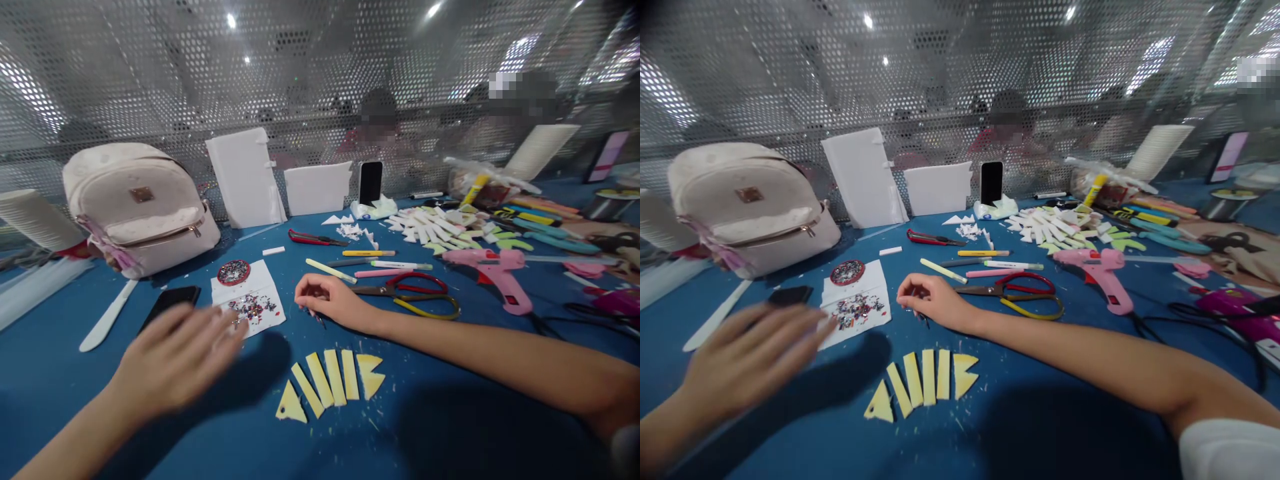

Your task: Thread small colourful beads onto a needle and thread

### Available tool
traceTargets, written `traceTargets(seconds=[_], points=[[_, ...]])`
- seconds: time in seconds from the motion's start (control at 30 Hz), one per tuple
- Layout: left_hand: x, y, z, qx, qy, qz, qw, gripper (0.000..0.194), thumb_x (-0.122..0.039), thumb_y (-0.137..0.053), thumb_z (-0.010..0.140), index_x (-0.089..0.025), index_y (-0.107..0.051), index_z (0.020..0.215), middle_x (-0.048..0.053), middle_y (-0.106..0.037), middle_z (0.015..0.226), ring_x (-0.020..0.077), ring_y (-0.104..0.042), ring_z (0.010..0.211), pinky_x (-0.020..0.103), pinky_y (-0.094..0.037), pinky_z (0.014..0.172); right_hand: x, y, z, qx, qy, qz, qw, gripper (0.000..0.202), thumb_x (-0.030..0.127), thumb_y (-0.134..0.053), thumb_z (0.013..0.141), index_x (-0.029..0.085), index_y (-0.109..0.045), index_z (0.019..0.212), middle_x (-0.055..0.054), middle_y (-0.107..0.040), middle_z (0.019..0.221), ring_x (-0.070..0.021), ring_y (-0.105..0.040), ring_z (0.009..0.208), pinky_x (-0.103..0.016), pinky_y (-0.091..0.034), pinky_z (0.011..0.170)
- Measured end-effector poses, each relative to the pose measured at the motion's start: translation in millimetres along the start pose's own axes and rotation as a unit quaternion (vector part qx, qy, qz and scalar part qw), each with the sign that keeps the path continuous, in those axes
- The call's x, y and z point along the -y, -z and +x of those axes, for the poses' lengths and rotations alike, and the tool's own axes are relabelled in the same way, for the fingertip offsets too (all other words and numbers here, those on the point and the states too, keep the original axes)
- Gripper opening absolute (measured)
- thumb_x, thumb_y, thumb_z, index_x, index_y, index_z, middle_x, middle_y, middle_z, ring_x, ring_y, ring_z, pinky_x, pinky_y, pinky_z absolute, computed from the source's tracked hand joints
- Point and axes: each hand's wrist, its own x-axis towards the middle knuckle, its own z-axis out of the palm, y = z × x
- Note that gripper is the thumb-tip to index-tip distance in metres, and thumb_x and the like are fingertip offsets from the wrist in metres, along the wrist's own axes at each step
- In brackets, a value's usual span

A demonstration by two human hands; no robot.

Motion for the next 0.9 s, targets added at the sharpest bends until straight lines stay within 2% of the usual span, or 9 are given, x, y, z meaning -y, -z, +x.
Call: traceTargets(seconds=[0.07, 0.1, 0.13, 0.17, 0.23, 0.4, 0.6, 0.9], points=[[30, -21.9, 9, 0.061, 0.141, -0.075, 0.985, 0.023, -0.035, -0.053, 0.098, -0.024, -0.072, 0.107, 0.008, -0.077, 0.102, 0.0279, -0.071, 0.093, 0.046, -0.051, 0.094, 1, 0, 0, 0.002, -0.003, 0.003, 1.0, 0.028, 0.045, -0.067, 0.093, 0.017, -0.061, 0.09, 0.001, -0.058, 0.074, -0.0114, -0.054, 0.06, -0.025, -0.047, 0.058], [41, -30.8, 11, 0.088, 0.234, -0.137, 0.959, 0.026, -0.039, -0.054, 0.096, -0.023, -0.073, 0.102, 0.008, -0.078, 0.099, 0.0289, -0.071, 0.092, 0.045, -0.051, 0.092, 2, 0, 0, 0.003, -0.004, 0.003, 1.0, 0.028, 0.044, -0.068, 0.093, 0.017, -0.061, 0.09, 0.001, -0.058, 0.074, -0.0115, -0.054, 0.06, -0.025, -0.047, 0.059], [50, -37.9, 11, 0.099, 0.262, -0.163, 0.946, 0.029, -0.044, -0.054, 0.095, -0.022, -0.072, 0.101, 0.007, -0.078, 0.096, 0.0279, -0.072, 0.086, 0.04, -0.054, 0.083, 2, 0, 0, 0.002, -0.005, 0.002, 1.0, 0.027, 0.043, -0.068, 0.092, 0.017, -0.061, 0.091, 0.001, -0.058, 0.075, -0.0115, -0.054, 0.06, -0.025, -0.047, 0.059], [57, -43.3, 9, 0.111, 0.271, -0.184, 0.938, 0.03, -0.047, -0.055, 0.095, -0.023, -0.072, 0.096, 0.006, -0.078, 0.092, 0.0259, -0.072, 0.081, 0.036, -0.056, 0.076, 2, 1, 0, 0.002, -0.005, 0.002, 1.0, 0.027, 0.043, -0.068, 0.092, 0.017, -0.061, 0.091, 0.001, -0.059, 0.075, -0.0115, -0.055, 0.061, -0.025, -0.047, 0.059], [61, -49.5, 3, 0.119, 0.282, -0.22, 0.926, 0.033, -0.05, -0.055, 0.094, -0.023, -0.073, 0.09, 0.005, -0.079, 0.093, 0.0244, -0.073, 0.083, 0.032, -0.056, 0.074, 1, 1, 0, 0.003, -0.003, 0.003, 1.0, 0.027, 0.043, -0.067, 0.093, 0.017, -0.062, 0.091, 0.001, -0.059, 0.077, -0.0114, -0.055, 0.062, -0.025, -0.047, 0.059], [58, -54.3, -5, 0.112, 0.307, -0.305, 0.895, 0.028, -0.051, -0.062, 0.09, -0.025, -0.073, 0.086, 0.005, -0.077, 0.096, 0.0256, -0.07, 0.092, 0.035, -0.053, 0.085, 0, 1, 0, 0.01, 0.006, 0.001, 1.0, 0.022, 0.039, -0.065, 0.095, 0.017, -0.062, 0.092, 0.0, -0.06, 0.079, -0.0108, -0.055, 0.064, -0.024, -0.046, 0.06], [57, -57.7, 2, 0.134, 0.302, -0.295, 0.896, 0.028, -0.048, -0.059, 0.09, -0.023, -0.069, 0.083, 0.005, -0.071, 0.091, 0.0236, -0.066, 0.086, 0.034, -0.05, 0.08, 2, 1, 0, 0.011, 0.004, -0.002, 1.0, 0.024, 0.04, -0.066, 0.095, 0.017, -0.063, 0.091, 0.0, -0.061, 0.079, -0.0111, -0.056, 0.065, -0.024, -0.046, 0.06], [61, -58.3, -1, 0.166, 0.305, -0.281, 0.895, 0.026, -0.046, -0.059, 0.091, -0.022, -0.069, 0.085, 0.005, -0.068, 0.095, 0.0234, -0.065, 0.087, 0.035, -0.048, 0.084, 0, 0, 0, 0.008, 0.013, -0.011, 1.0, 0.027, 0.044, -0.066, 0.093, 0.018, -0.062, 0.091, 0.0, -0.06, 0.078, -0.0113, -0.054, 0.062, -0.024, -0.044, 0.057]])
